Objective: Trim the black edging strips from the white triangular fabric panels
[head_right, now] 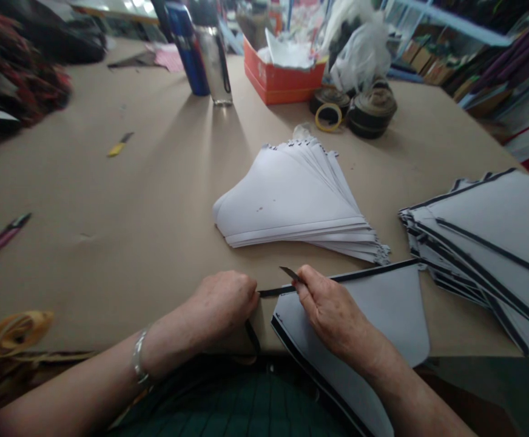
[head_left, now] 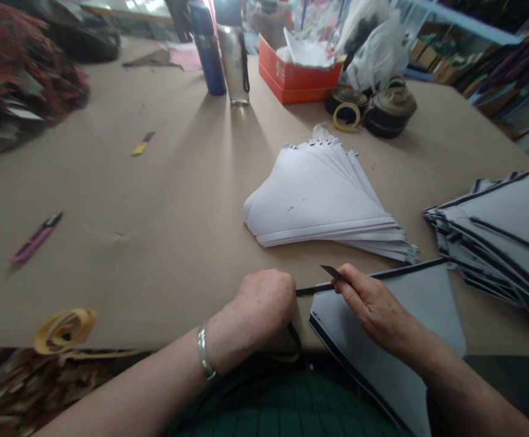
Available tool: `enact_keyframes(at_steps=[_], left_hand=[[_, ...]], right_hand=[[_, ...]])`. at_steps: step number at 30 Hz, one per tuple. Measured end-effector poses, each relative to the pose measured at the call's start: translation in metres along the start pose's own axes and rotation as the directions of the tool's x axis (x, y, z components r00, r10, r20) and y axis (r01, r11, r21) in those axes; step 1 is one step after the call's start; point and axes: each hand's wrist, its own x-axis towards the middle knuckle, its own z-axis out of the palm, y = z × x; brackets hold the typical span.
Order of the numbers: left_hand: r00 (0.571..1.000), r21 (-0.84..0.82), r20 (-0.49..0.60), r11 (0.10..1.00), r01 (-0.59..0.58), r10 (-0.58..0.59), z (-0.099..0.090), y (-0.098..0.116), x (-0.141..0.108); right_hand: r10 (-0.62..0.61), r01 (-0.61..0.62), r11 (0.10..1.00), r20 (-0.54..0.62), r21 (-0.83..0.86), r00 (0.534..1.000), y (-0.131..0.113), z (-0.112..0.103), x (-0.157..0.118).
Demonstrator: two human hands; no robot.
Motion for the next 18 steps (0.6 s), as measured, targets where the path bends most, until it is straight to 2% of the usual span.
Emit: enact_keyframes(at_steps=[3,5,8,11,13,18], left_hand=[[1.000,-0.007,-0.015,1.000,-0.008,0.008,-0.001,0.000,-0.002],[1.000,-0.013,-0.018,1.000,-0.005,0.005,0.000,0.000,-0.002],[1.000,-0.027,-0.020,1.000,-0.005,0.005,0.003,-0.002,0.000],[1.000,-0.034,-0.026,0.999,-0.008,0.007,0.006,-0.003,0.001],[0.999,-0.033,-0.035,0.999,0.002,-0.004,0.007,-0.002,0.001],[0.999,-0.041,-0.047,0.999,0.006,-0.008,0.008,-0.002,0.001]], right_hand=[[-0.061,0.060,0.998,-0.041,-0.023,0.997,-0.003,0.006,-0.006],[-0.044,0.043,0.998,-0.018,-0.043,0.999,-0.004,0.010,-0.007],[0.036,-0.036,0.999,0.009,0.021,0.999,-0.006,0.016,-0.006],[0.150,-0.147,0.986,-0.030,0.077,0.988,-0.009,0.024,-0.006],[0.183,-0.180,0.982,-0.048,0.055,0.982,-0.009,0.031,-0.008],[0.167,-0.170,0.981,-0.042,-0.095,0.985,-0.006,0.048,-0.016]])
